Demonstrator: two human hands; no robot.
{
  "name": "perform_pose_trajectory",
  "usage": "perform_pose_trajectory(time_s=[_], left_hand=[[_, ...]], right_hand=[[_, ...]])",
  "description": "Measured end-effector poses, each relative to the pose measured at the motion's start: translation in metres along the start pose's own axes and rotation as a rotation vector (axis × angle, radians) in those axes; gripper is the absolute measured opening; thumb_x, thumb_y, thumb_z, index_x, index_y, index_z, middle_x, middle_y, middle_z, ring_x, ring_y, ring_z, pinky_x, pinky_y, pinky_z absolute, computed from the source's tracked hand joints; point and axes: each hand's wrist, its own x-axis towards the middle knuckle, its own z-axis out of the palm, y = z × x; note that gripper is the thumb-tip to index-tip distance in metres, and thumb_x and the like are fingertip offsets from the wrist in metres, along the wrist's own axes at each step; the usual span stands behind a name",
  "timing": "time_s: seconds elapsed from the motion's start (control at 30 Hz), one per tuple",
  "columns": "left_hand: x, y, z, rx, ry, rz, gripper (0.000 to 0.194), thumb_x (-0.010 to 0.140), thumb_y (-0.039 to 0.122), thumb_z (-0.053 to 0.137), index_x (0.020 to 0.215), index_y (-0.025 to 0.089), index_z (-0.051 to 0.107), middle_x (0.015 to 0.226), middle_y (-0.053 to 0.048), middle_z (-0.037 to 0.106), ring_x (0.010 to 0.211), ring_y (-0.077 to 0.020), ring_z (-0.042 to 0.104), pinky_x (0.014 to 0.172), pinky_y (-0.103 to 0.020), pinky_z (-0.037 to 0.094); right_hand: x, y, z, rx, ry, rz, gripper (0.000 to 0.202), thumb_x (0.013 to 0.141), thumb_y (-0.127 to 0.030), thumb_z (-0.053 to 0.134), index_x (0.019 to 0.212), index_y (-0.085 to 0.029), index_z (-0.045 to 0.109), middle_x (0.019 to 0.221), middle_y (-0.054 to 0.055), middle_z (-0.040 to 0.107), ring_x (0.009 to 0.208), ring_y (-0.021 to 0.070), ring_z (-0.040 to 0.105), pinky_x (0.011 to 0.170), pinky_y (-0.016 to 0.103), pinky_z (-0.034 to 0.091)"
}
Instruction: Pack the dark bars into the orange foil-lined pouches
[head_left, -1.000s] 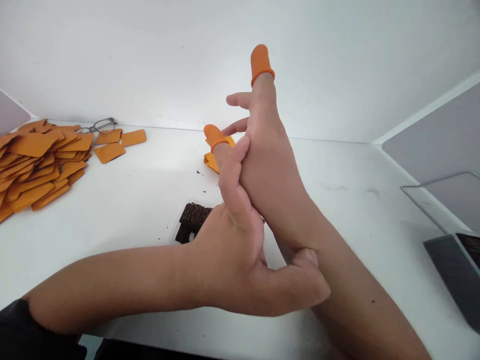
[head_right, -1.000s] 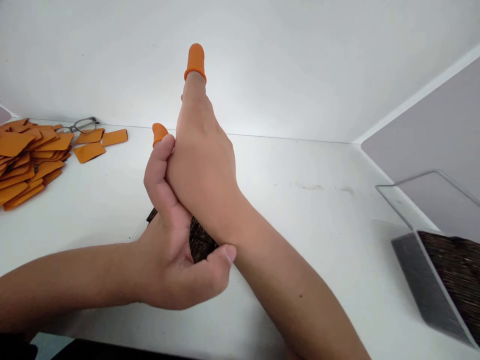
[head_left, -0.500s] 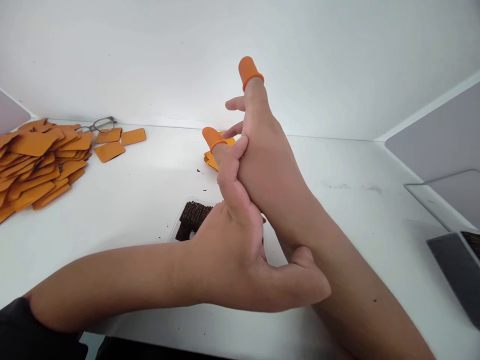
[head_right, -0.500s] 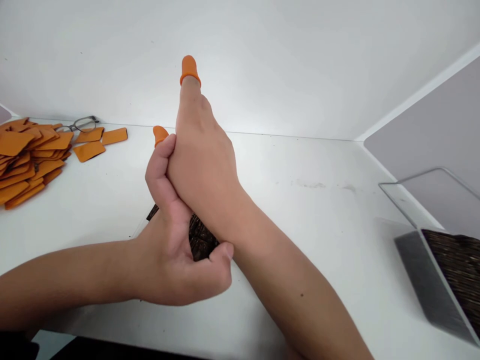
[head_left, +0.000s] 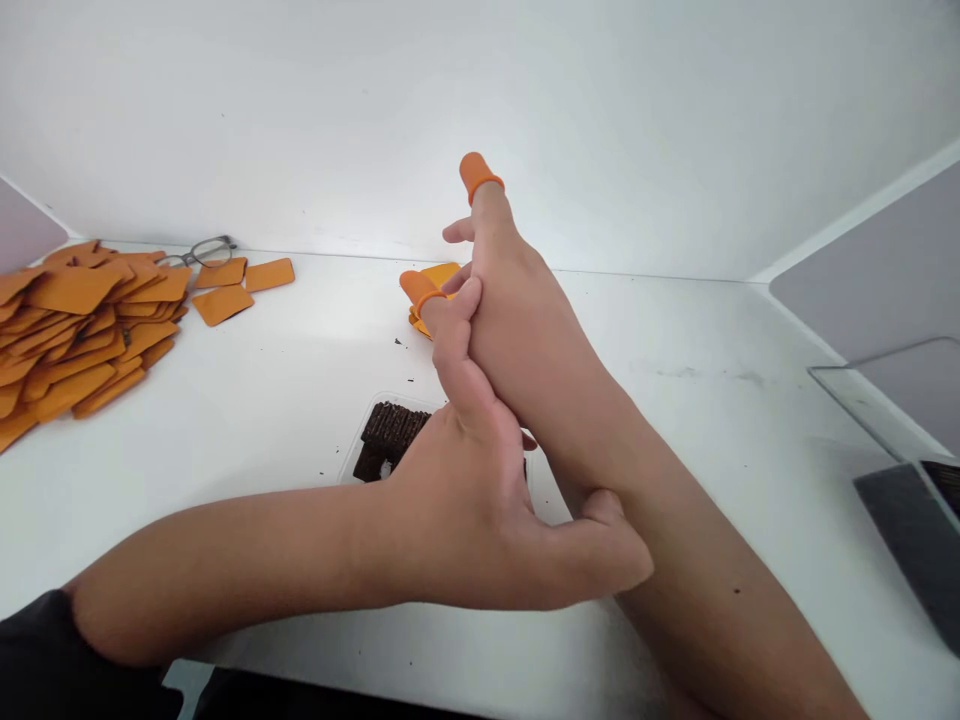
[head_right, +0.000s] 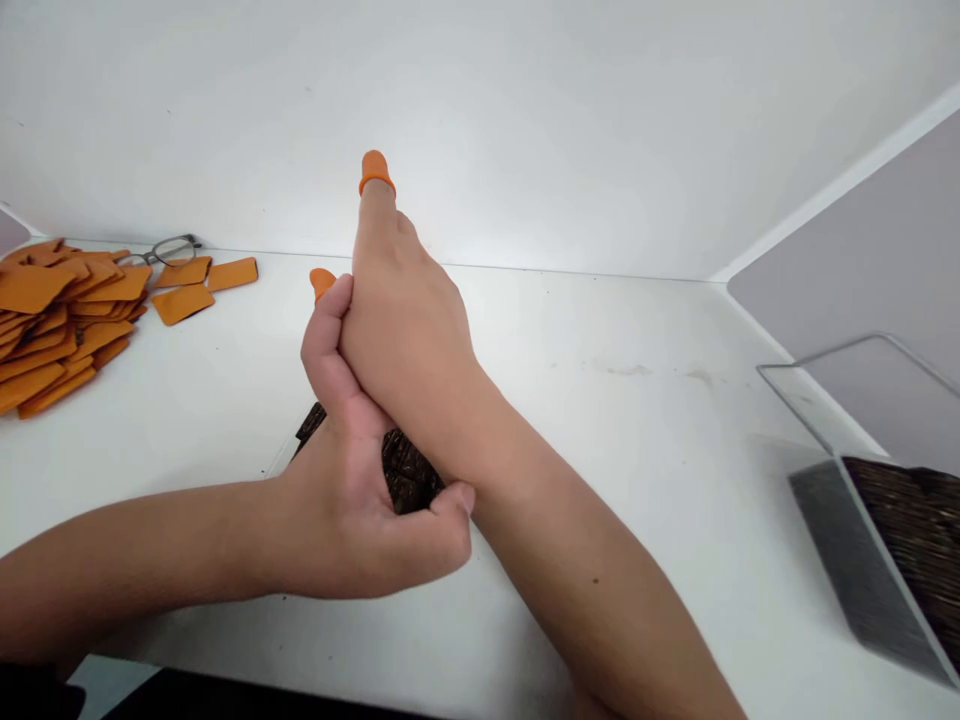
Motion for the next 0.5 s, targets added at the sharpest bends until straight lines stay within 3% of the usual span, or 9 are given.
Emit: perform_pose_trajectory(time_s=[0.1,0.17,0.27,0.37,0.43,0.5], left_hand=[[-0.001,0.000,0.000,0.064,0.039,-0.027,0.103,0.074,0.019,0.066,0.155,0.022,0.003,0.066,0.010,0.047,0.051,-0.0144,0.049,0.051,-0.033,0.049],[-0.001,0.002,-0.001,0.131,0.074,0.038,0.096,0.077,0.018,0.062,0.157,0.025,0.009,0.067,0.008,0.051,0.051,-0.0145,0.052,0.054,-0.035,0.052],[0.001,0.010,-0.008,0.227,0.089,0.202,0.089,0.083,0.020,0.059,0.160,0.030,0.016,0.100,-0.002,0.071,0.077,-0.0201,0.069,0.075,-0.042,0.063],[0.012,0.013,-0.027,0.333,0.157,0.315,0.081,0.088,0.027,0.058,0.160,0.032,0.021,0.145,-0.006,0.062,0.105,-0.0232,0.073,0.086,-0.040,0.065],[0.028,0.006,-0.047,0.420,0.247,0.376,0.073,0.090,0.029,0.058,0.157,0.033,0.028,0.150,-0.005,0.059,0.115,-0.0241,0.072,0.085,-0.038,0.064],[0.050,-0.011,-0.069,0.476,0.305,0.412,0.060,0.093,0.032,0.056,0.151,0.032,0.040,0.140,-0.003,0.066,0.119,-0.0241,0.071,0.086,-0.037,0.064]], right_hand=[[0.000,-0.003,-0.004,0.017,-0.040,0.076,0.059,0.094,-0.022,0.049,0.151,-0.024,0.034,0.139,0.009,0.056,0.100,0.0227,0.068,0.077,0.037,0.057],[0.003,-0.005,-0.012,-0.002,-0.023,0.090,0.046,0.092,-0.024,0.053,0.137,-0.024,0.044,0.136,0.008,0.058,0.099,0.0240,0.068,0.064,0.034,0.054],[0.012,-0.003,-0.028,-0.083,0.116,0.050,0.033,0.087,-0.028,0.064,0.117,-0.025,0.051,0.137,0.006,0.058,0.098,0.0234,0.067,0.059,0.034,0.048],[0.021,0.001,-0.043,-0.314,0.330,0.068,0.016,0.092,-0.034,0.063,0.092,-0.021,0.053,0.102,0.004,0.066,0.080,0.0186,0.062,0.064,0.035,0.039],[0.025,0.004,-0.049,-0.424,0.404,0.107,0.025,0.096,-0.037,0.061,0.080,-0.020,0.050,0.080,0.002,0.061,0.071,0.0147,0.054,0.066,0.034,0.036],[0.028,0.007,-0.052,-0.432,0.404,0.155,0.029,0.096,-0.036,0.062,0.076,-0.019,0.050,0.074,0.000,0.057,0.066,0.0120,0.049,0.067,0.034,0.035]])
